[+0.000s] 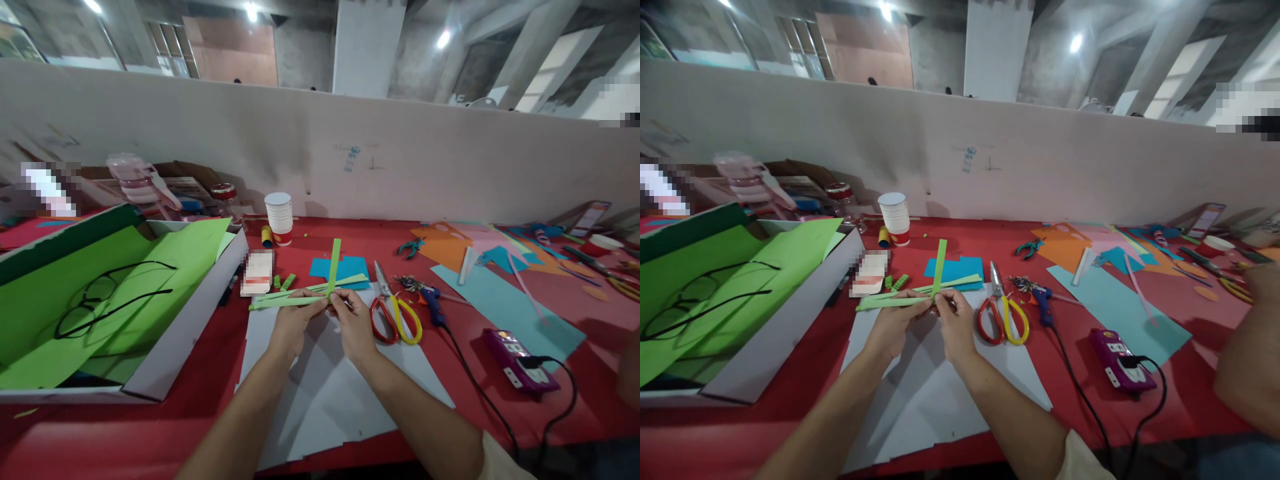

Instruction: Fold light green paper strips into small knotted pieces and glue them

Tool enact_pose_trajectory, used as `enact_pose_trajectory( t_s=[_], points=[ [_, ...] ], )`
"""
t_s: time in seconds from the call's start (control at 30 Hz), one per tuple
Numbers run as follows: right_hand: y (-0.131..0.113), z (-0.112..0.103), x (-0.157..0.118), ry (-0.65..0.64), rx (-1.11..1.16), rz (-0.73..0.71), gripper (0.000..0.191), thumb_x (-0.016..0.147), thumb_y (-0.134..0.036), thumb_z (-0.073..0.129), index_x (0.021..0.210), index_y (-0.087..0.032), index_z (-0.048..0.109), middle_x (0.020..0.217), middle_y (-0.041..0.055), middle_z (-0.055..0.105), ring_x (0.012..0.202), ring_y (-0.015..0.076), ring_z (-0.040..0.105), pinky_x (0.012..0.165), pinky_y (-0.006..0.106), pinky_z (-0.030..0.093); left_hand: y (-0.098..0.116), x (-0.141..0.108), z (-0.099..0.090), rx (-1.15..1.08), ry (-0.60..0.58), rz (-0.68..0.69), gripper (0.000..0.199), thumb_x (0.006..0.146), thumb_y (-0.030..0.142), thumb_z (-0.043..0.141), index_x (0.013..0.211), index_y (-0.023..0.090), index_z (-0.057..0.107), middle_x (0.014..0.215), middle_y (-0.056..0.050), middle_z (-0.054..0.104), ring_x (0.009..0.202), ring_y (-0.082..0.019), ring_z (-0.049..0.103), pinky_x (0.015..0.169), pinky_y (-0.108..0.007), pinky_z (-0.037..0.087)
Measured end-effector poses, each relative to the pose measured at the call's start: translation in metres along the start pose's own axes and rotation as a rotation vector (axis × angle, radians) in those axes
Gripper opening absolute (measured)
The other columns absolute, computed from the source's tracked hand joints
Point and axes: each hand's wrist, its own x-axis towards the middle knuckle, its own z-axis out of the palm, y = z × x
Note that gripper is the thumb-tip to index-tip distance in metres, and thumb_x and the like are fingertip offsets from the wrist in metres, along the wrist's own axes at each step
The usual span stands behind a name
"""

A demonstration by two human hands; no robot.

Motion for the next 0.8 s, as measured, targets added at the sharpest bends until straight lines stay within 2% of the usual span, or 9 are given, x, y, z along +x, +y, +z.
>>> enact_pose_trajectory(
  t_s=[0.1, 0.17, 0.3, 0.43, 0.57, 0.7, 0.8],
  points=[
    [0.002, -0.001, 0.0, 0.01, 0.014, -0.003, 0.016, 0.07, -0.033, 0.066, 0.075, -0.019, 0.062, 0.07, -0.0023, 0.058, 0.064, 0.0111, 0.052, 0.062, 0.024, 0.043, -0.002, -0.001, 0.001, 0.04, 0.008, 0.037, 0.02, 0.054, 0.02, 0.078, 0.064, 0.017, 0.061, 0.063, 0.002, 0.063, 0.065, -0.013, 0.059, 0.068, -0.026, 0.046],
    [0.001, -0.001, 0.001, -0.014, 0.021, 0.017, 0.016, 0.07, -0.033, 0.067, 0.075, -0.019, 0.062, 0.068, -0.0028, 0.058, 0.063, 0.0107, 0.051, 0.061, 0.024, 0.042, -0.004, 0.0, 0.001, 0.014, 0.003, 0.016, 0.019, 0.056, 0.019, 0.077, 0.065, 0.017, 0.061, 0.062, 0.002, 0.063, 0.063, -0.012, 0.059, 0.067, -0.025, 0.046],
    [-0.003, -0.005, 0.006, -0.128, 0.072, 0.1, 0.017, 0.071, -0.034, 0.067, 0.074, -0.018, 0.063, 0.064, -0.0034, 0.057, 0.058, 0.0094, 0.049, 0.057, 0.022, 0.039, -0.002, 0.005, -0.002, -0.089, 0.005, -0.082, 0.02, 0.054, 0.017, 0.077, 0.065, 0.015, 0.06, 0.063, 0.0, 0.064, 0.063, -0.013, 0.061, 0.062, -0.023, 0.047],
    [-0.009, -0.009, 0.009, -0.272, 0.11, 0.127, 0.019, 0.071, -0.034, 0.067, 0.083, -0.019, 0.065, 0.068, -0.0028, 0.057, 0.059, 0.009, 0.051, 0.058, 0.022, 0.041, 0.005, 0.009, -0.006, -0.185, 0.023, -0.213, 0.02, 0.052, 0.01, 0.075, 0.066, 0.014, 0.061, 0.06, -0.001, 0.064, 0.058, -0.011, 0.06, 0.057, -0.021, 0.047],
    [-0.008, -0.01, 0.007, -0.324, -0.094, -0.052, 0.028, 0.068, -0.027, 0.071, 0.094, -0.022, 0.062, 0.072, -0.0033, 0.056, 0.065, 0.0117, 0.055, 0.064, 0.025, 0.045, 0.008, 0.009, -0.008, -0.239, -0.028, -0.242, 0.017, 0.055, 0.007, 0.072, 0.067, 0.014, 0.062, 0.056, 0.0, 0.061, 0.051, -0.008, 0.056, 0.052, -0.018, 0.046],
    [-0.006, -0.011, 0.004, -0.288, -0.375, -0.333, 0.016, 0.075, -0.026, 0.065, 0.09, -0.021, 0.063, 0.078, 0.0, 0.056, 0.069, 0.0136, 0.054, 0.064, 0.026, 0.045, 0.006, 0.009, -0.011, -0.25, -0.072, -0.259, 0.019, 0.056, 0.007, 0.071, 0.07, 0.015, 0.062, 0.053, 0.002, 0.058, 0.048, -0.007, 0.054, 0.051, -0.017, 0.045],
    [-0.006, -0.013, 0.005, -0.296, -0.452, -0.409, 0.015, 0.076, -0.026, 0.064, 0.091, -0.021, 0.065, 0.081, 0.0012, 0.056, 0.071, 0.0142, 0.054, 0.063, 0.025, 0.045, 0.006, 0.009, -0.013, -0.242, -0.085, -0.255, 0.021, 0.056, 0.008, 0.072, 0.073, 0.015, 0.062, 0.056, 0.002, 0.059, 0.05, -0.008, 0.055, 0.052, -0.018, 0.045]
  ],
)
